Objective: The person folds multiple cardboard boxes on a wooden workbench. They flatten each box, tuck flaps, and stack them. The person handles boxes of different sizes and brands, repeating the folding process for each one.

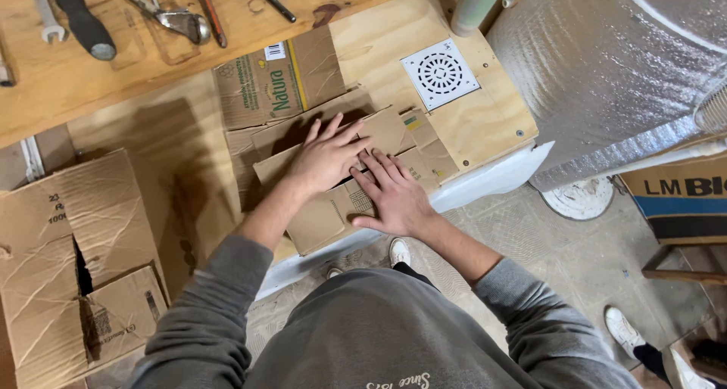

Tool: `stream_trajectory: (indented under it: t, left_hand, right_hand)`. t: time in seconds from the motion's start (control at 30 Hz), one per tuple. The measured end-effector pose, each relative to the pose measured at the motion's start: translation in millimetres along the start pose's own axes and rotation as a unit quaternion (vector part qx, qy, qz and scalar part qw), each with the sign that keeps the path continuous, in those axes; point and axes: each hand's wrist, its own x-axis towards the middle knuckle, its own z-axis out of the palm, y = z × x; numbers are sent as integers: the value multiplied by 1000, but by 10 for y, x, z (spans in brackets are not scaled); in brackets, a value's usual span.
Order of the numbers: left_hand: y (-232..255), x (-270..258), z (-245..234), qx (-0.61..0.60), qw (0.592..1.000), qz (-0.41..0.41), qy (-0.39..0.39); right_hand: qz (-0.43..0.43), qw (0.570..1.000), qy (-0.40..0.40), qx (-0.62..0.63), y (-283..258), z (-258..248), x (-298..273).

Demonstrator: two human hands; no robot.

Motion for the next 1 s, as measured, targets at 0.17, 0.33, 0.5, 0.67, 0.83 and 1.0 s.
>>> stream_trajectory:
  t: [0.17,0.33,0.5,0.67,0.83,1.0]
  left_hand:
    - [327,-484,94,83,989,-123,8]
    - [610,-880,146,111,962,-242,56]
    - [642,-1146,142,43,922,-378,66]
    - [756,-1284,-26,-176,835,-514,85]
    - [818,-1348,-147,-337,730,-588,87]
    - [947,-1576,-90,-361,741,-554,120]
  right_hand:
    - [34,997,-71,-9,59,86,-32]
    - [63,991,-116,-18,105,166,-32]
    - [197,963,-178,-46,322,237,9]
    - [307,933,-186,23,754,188,57]
    - [410,866,-182,222,952,-134,65]
    - [438,830,-126,323,1018,-195,-339]
